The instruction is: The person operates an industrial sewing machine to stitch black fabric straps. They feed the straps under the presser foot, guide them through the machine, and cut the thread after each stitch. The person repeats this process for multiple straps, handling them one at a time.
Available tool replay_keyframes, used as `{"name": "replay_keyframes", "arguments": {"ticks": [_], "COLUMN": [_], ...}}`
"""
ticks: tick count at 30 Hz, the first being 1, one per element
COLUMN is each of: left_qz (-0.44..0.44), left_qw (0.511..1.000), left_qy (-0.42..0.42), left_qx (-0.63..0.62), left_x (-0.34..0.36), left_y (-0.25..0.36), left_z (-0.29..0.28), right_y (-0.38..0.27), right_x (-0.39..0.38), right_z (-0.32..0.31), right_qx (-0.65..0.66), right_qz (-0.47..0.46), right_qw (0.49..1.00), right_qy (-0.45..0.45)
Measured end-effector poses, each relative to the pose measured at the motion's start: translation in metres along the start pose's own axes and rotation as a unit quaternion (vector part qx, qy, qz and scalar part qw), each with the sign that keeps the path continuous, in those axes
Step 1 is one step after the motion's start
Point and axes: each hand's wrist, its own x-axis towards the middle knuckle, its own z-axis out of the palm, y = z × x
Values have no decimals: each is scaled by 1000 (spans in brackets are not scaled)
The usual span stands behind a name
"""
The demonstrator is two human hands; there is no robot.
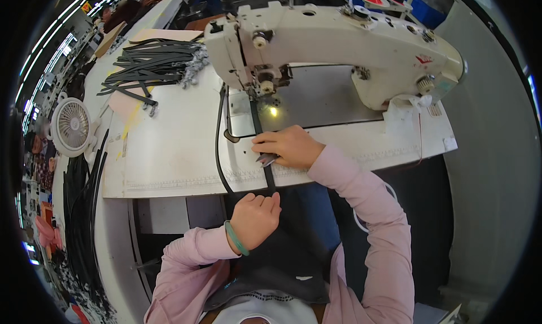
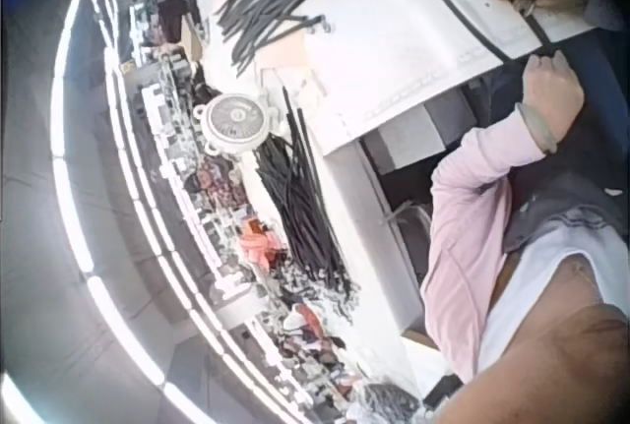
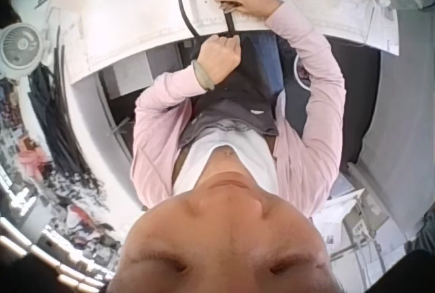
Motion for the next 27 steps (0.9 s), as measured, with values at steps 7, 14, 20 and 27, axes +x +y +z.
{"name": "replay_keyframes", "arguments": {"ticks": [7,14,20,27], "left_qz": [-3,-213,-291,-24], "left_qw": [993,861,796,967], "left_qy": [-32,-28,79,98], "left_qx": [-113,-461,-525,-235], "left_x": [-26,-57,-58,-36], "left_y": [26,33,20,-21], "left_z": [-1,70,100,40], "right_y": [9,11,8,2], "right_x": [-11,-16,-17,-16], "right_z": [8,8,9,2], "right_qx": [21,23,19,8], "right_qz": [-11,-4,-6,-20], "right_qw": [999,1000,1000,999], "right_qy": [-27,-7,3,-34]}}
